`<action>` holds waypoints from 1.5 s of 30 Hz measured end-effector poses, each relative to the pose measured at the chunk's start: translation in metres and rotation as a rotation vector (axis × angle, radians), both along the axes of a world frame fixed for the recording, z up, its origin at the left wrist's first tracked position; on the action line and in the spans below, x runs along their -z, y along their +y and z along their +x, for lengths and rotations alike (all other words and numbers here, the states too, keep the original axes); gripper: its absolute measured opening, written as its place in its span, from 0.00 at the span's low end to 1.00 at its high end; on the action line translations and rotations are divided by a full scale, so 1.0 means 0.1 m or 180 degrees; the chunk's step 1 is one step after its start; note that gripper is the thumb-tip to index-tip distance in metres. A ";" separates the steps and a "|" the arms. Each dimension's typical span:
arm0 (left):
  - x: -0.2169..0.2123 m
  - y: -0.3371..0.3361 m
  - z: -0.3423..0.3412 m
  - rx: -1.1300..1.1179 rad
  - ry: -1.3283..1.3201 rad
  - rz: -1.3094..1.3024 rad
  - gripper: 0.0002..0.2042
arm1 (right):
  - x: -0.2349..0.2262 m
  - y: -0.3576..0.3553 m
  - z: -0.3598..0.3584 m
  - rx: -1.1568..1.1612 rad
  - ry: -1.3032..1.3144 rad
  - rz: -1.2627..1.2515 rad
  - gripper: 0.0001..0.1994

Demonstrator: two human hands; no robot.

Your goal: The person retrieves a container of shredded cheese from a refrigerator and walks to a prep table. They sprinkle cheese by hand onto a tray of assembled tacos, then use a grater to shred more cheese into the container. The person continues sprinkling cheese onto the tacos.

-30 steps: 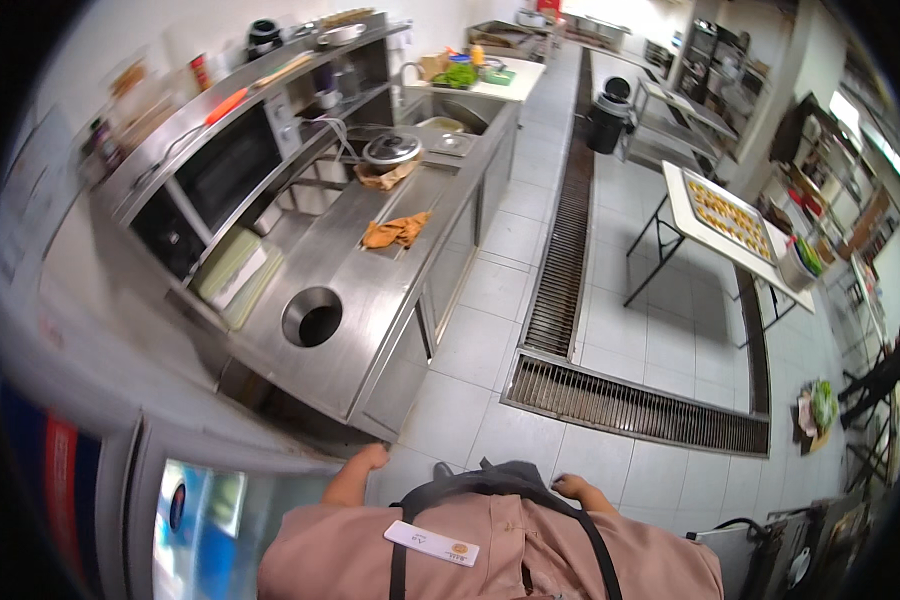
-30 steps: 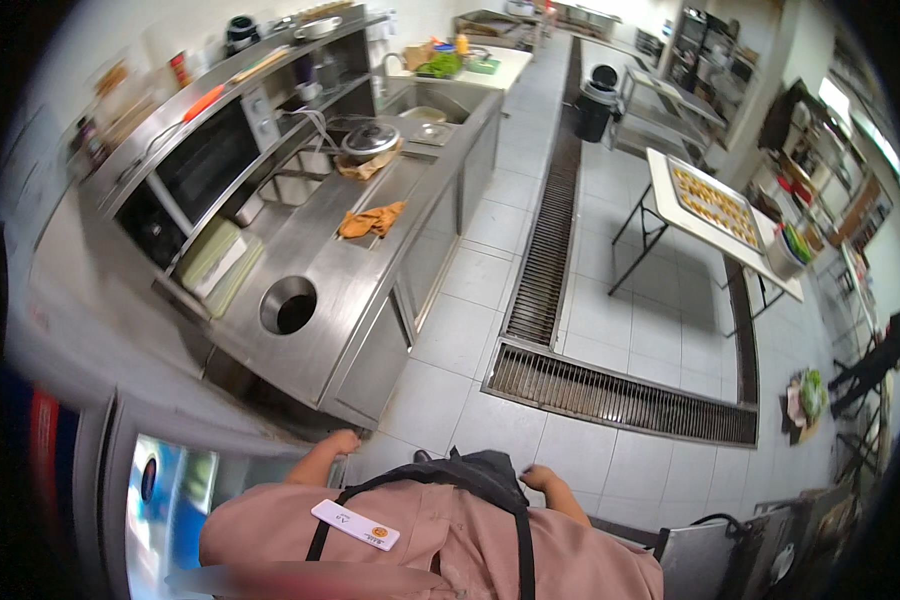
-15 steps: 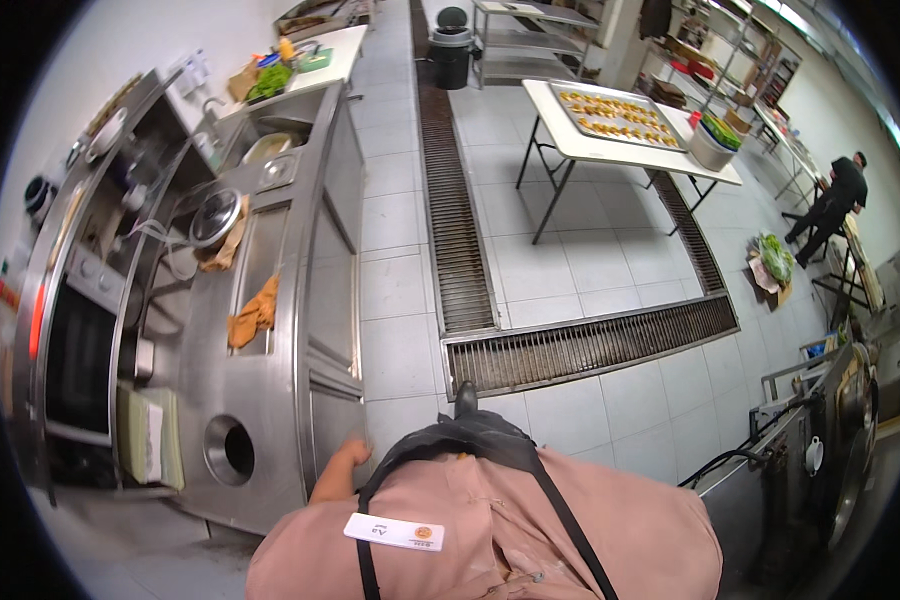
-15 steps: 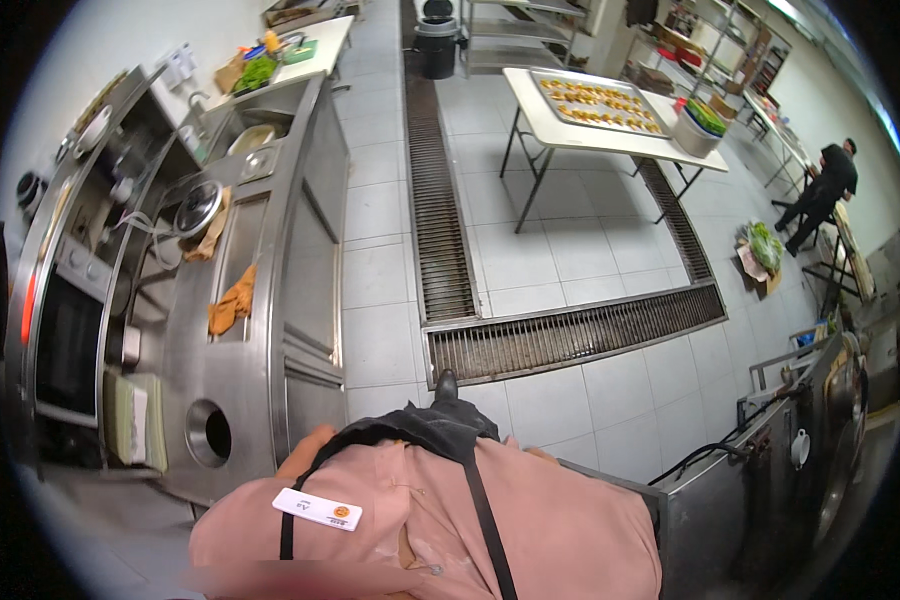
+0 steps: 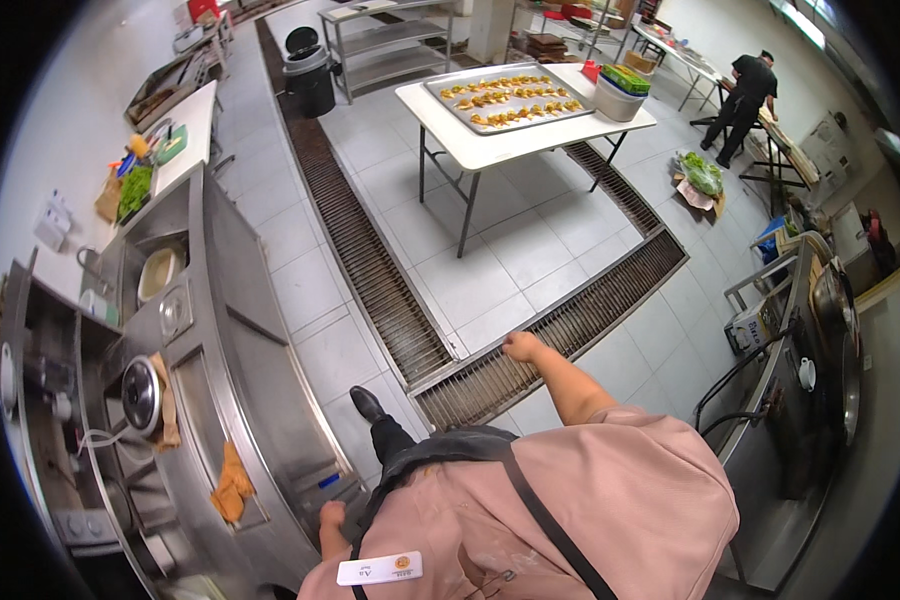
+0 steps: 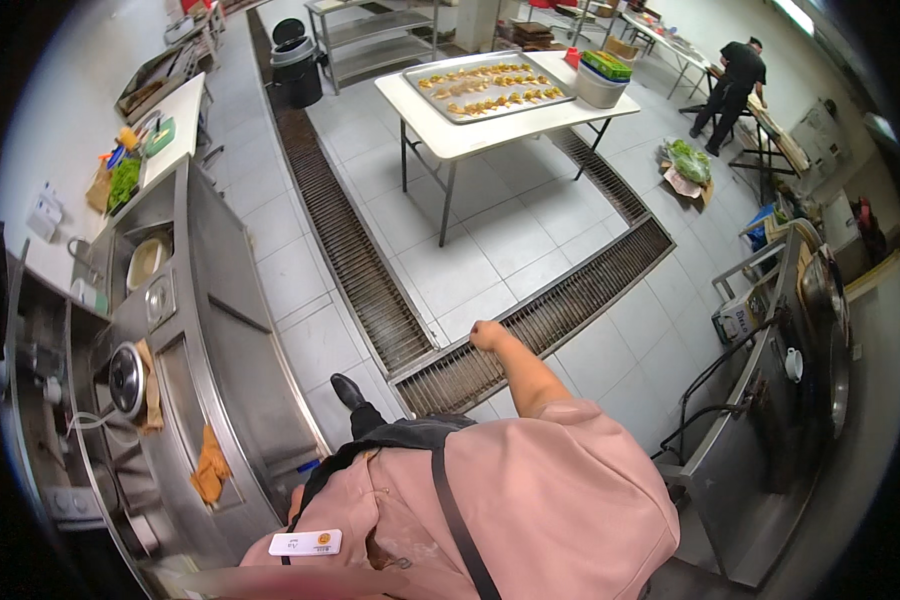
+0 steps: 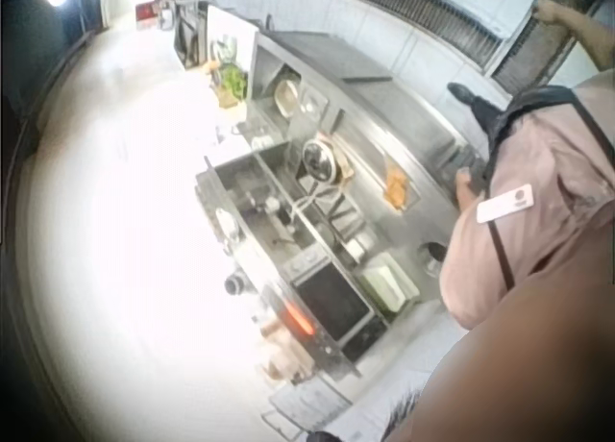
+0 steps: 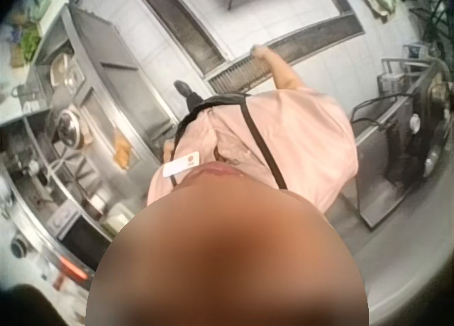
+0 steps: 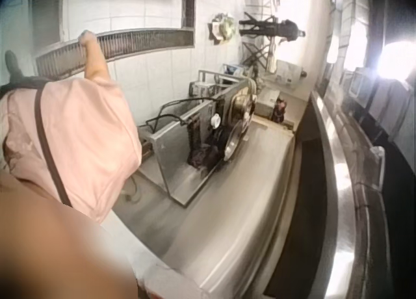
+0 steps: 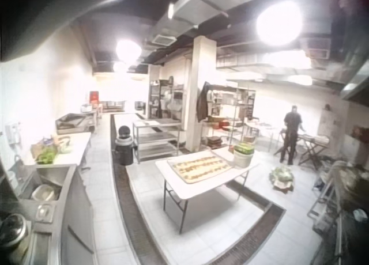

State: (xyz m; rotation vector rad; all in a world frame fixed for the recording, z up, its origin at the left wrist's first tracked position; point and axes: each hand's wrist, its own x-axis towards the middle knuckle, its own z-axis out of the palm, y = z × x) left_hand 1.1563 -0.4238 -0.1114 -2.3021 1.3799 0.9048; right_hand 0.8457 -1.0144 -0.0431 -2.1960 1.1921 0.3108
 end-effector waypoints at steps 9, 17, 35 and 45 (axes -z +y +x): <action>0.46 -0.71 1.73 -0.0501 0.0744 0.0699 0.16 | 0.76 0.36 0.54 -0.0767 0.1526 0.0806 0.21; -0.11 -3.55 4.44 -0.1192 0.0481 -0.0646 0.18 | 1.28 0.16 1.60 0.0159 0.1257 0.1051 0.23; 0.24 -5.26 6.82 -0.2169 0.1036 -0.0155 0.16 | 0.65 -3.83 5.43 0.1251 0.1181 0.1387 0.21; -0.72 -7.85 9.91 -0.3694 0.2212 -0.4394 0.09 | 0.51 -5.77 8.07 0.0592 0.0044 0.0313 0.19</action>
